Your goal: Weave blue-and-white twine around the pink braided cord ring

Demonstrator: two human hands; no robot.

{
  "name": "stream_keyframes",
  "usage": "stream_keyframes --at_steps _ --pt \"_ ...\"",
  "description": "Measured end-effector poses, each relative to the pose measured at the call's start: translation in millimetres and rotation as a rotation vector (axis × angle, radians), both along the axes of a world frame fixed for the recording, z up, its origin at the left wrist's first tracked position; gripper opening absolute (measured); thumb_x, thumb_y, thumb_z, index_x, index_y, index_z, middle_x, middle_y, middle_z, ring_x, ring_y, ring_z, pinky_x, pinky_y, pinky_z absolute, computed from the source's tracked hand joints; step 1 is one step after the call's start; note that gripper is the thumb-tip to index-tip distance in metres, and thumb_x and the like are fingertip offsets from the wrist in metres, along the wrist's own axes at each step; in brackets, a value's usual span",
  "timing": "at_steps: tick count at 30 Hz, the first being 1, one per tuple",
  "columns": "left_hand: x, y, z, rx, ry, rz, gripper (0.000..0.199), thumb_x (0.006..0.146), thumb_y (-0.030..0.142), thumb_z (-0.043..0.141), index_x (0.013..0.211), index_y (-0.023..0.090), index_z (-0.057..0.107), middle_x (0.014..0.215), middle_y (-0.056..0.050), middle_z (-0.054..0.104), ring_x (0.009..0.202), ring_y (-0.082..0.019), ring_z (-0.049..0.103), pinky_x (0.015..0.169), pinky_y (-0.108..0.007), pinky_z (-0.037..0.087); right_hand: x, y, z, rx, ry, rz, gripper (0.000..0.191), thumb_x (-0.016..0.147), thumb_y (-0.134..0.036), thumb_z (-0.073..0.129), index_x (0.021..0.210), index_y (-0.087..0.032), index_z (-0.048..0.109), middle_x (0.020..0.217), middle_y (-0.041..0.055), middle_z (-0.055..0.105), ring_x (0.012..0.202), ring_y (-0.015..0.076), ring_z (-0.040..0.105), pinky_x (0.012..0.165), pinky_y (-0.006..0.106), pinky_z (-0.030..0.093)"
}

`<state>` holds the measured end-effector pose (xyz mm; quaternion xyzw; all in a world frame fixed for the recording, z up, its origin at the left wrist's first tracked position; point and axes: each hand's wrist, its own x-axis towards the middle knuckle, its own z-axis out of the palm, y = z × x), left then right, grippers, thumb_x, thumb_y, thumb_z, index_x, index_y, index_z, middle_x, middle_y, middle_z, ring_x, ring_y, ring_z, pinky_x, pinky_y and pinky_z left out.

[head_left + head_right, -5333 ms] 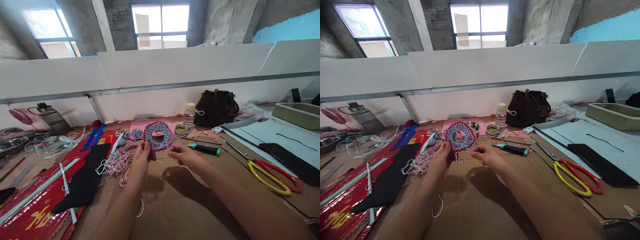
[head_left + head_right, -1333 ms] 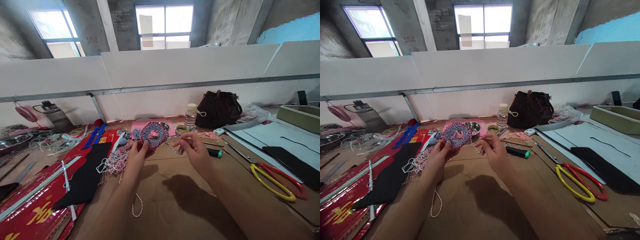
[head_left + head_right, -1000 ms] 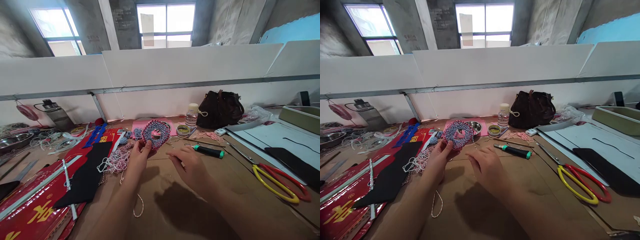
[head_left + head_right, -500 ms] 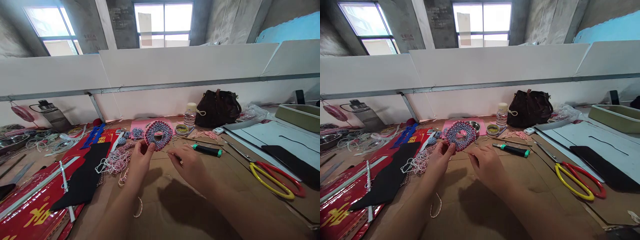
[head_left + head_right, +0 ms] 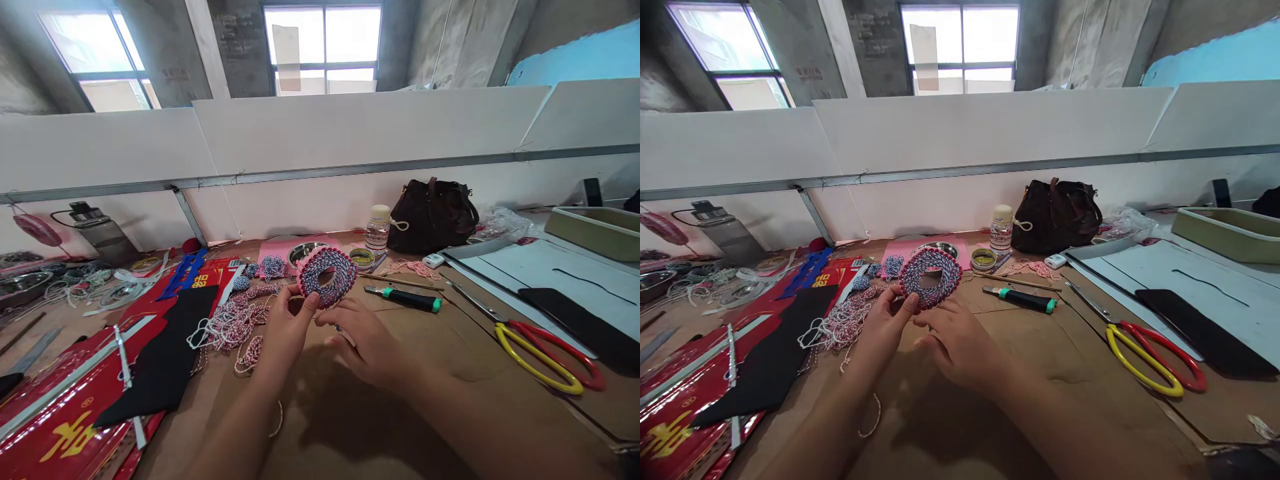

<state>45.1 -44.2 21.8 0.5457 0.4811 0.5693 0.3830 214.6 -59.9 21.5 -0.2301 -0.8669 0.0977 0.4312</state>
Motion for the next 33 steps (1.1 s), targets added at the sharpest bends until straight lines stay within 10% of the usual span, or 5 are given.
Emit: stream_keyframes --at_steps 14,22,33 --pt "2.6 6.3 0.5 -0.142 -0.505 -0.122 0.047 0.06 0.044 0.087 0.091 0.015 0.066 0.084 -0.003 0.067 0.072 -0.014 0.063 0.07 -0.029 0.054 9.5 0.9 2.4 0.119 0.423 -0.227 0.014 0.096 -0.02 0.051 0.108 -0.023 0.057 0.107 0.0076 0.054 0.106 0.0225 0.051 0.095 0.04 0.041" --pt "0.7 5.1 1.7 -0.143 -0.602 -0.152 0.046 0.062 0.04 0.089 0.093 0.014 0.067 0.083 -0.002 0.069 0.069 -0.011 0.064 0.068 -0.025 0.056 12.7 45.6 -10.6 -1.051 0.734 0.006 0.035 0.078 -0.052 0.069 0.075 -0.018 0.063 0.07 0.0004 0.057 0.066 0.0148 0.05 0.066 0.03 0.042" --pt "4.0 3.9 -2.2 -0.103 -0.527 -0.211 0.044 0.065 0.044 0.086 0.093 0.015 0.069 0.088 -0.005 0.071 0.075 -0.015 0.066 0.07 -0.029 0.056 -3.5 31.1 -14.1 -1.435 0.813 0.271 0.028 0.068 -0.041 0.08 0.08 -0.018 0.07 0.077 0.0012 0.066 0.072 0.0125 0.058 0.071 0.026 0.047"
